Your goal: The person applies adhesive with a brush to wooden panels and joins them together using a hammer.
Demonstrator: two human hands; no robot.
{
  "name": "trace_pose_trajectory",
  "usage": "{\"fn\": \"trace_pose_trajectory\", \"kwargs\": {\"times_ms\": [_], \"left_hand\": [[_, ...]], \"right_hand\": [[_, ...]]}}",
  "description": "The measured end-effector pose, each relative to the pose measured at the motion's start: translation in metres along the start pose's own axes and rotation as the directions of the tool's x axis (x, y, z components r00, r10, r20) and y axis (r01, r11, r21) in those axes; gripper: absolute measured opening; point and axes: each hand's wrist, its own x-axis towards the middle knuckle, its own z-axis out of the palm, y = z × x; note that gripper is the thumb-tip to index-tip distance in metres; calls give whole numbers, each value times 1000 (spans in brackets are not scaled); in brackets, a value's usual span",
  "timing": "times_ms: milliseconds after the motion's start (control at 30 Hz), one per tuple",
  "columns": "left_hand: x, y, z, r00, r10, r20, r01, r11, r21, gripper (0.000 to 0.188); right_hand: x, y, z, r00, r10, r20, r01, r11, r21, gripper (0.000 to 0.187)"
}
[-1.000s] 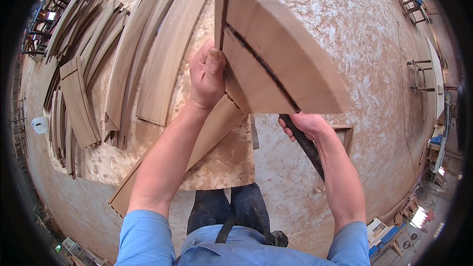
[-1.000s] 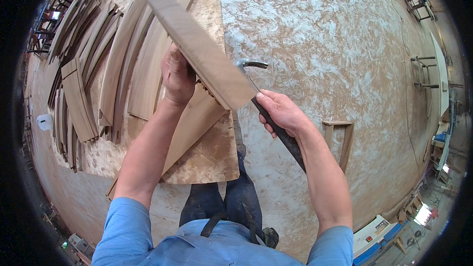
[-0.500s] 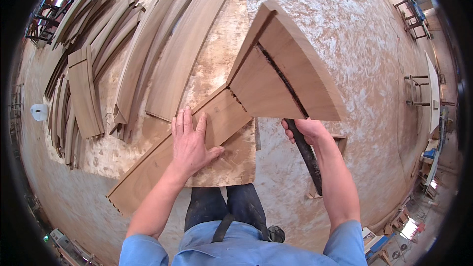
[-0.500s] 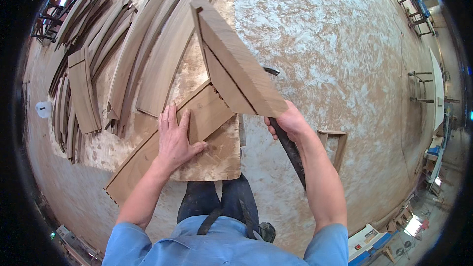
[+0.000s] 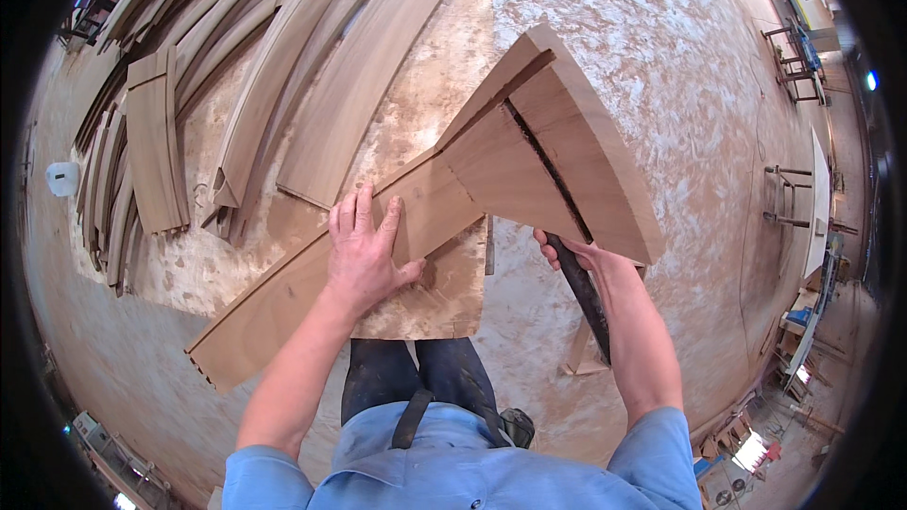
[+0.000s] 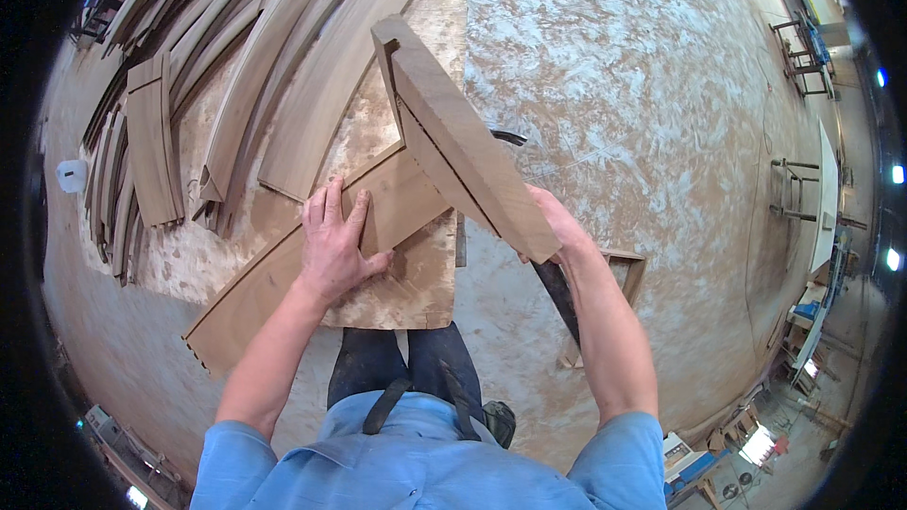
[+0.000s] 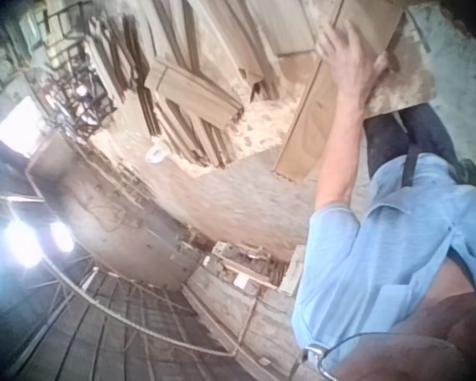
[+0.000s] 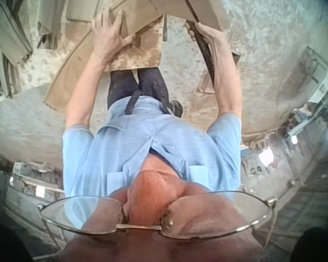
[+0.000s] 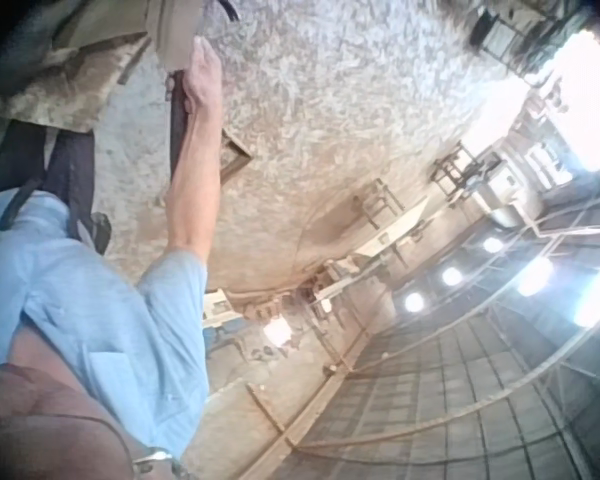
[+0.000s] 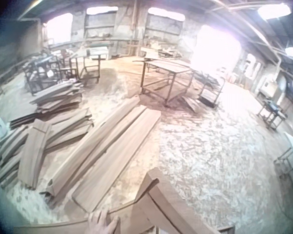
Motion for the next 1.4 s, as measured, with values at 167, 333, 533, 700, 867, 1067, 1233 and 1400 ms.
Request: {"fn": "trace_pose_trajectory", "kwargs": {"times_ms": [167,333,533,700,867,1067,1233,1400], "left_hand": [[-1,-1,-1,1000,-12,2,12,1000,4,89],[-1,0,0,1000,-14,-16,14,1000,-11,88],[0,1,-2,1000,-13,-4,13,1000,-5,87],[-1,1,-2,1000,-23,11,23,1000,4,87],[-2,2,-3,1000,-10,-16,10,1000,9,88],[-5,1,-1,999,-4,-32,4,1000,13,87],[-6,4,-2,999,2,-51,0,999,38,86],[-7,3,-1,999,0,-36,2,998,55,89]], "right_hand": [[-2,4,-7,999,25,23,-26,999,39,31],[-9,7,-7,999,34,23,-34,999,14,30],[-1,13,-6,998,52,-28,-53,999,-4,35],[-5,5,0,1000,11,-20,-11,1000,-9,26],[2,13,-4,998,62,-29,-64,997,-45,21],[-34,36,11,993,18,-114,-20,1000,-17,23],[-104,87,23,974,-195,-120,187,980,-71,14],[-129,149,56,904,-371,-212,274,884,-379,35]]}}
